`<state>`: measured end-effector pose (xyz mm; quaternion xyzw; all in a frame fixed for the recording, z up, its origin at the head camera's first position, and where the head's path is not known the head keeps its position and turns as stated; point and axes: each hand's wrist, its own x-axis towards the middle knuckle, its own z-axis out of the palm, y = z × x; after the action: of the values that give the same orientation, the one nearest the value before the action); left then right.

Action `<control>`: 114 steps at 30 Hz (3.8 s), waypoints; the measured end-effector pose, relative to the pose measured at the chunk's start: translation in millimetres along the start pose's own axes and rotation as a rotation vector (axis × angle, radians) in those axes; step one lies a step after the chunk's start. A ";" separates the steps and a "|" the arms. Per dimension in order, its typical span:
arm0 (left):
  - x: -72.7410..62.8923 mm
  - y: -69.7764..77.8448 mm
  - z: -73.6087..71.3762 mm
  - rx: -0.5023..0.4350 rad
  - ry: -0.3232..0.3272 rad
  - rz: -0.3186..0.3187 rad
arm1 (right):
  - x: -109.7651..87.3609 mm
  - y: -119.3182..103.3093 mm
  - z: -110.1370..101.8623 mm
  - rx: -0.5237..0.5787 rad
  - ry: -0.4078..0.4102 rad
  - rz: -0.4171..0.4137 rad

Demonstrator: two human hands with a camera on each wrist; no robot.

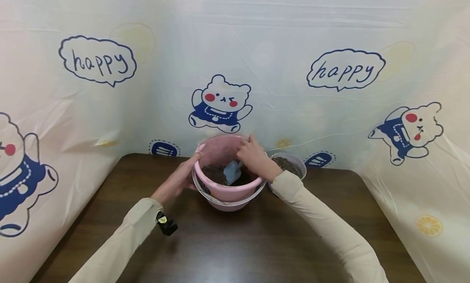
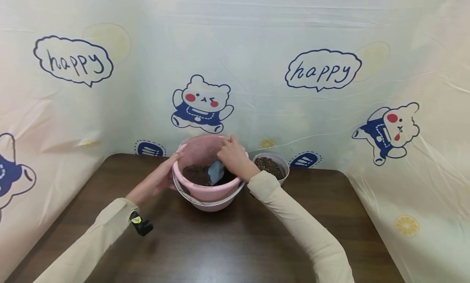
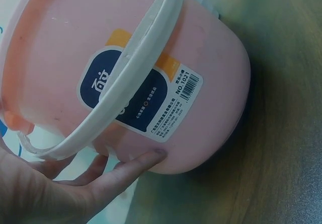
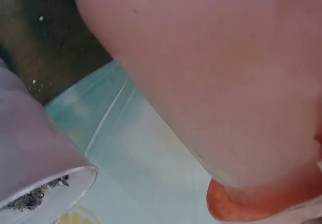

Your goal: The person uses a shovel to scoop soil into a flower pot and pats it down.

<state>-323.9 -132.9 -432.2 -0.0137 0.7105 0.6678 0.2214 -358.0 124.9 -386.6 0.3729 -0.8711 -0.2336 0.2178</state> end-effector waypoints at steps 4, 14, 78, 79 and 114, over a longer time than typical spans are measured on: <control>1.0 2.0 0.0 0.012 -0.005 -0.005 | -0.7 3.2 0.9 0.068 -0.050 -0.025; 1.9 2.3 1.6 0.031 0.005 -0.006 | -4.0 8.3 -0.3 0.449 -0.088 -0.001; 3.4 -1.8 0.3 0.029 0.024 -0.016 | -12.0 25.3 -10.4 0.755 -0.012 -0.025; 3.4 -1.9 0.3 0.025 0.023 -0.016 | -13.2 26.7 -10.4 0.762 0.001 -0.023; 1.6 -1.4 1.1 0.026 0.041 -0.012 | -60.1 74.8 -10.7 0.850 0.224 0.105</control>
<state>-324.6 -131.6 -434.1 -0.0288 0.7234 0.6568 0.2109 -355.3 213.2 -347.8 0.4078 -0.8786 0.1986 0.1495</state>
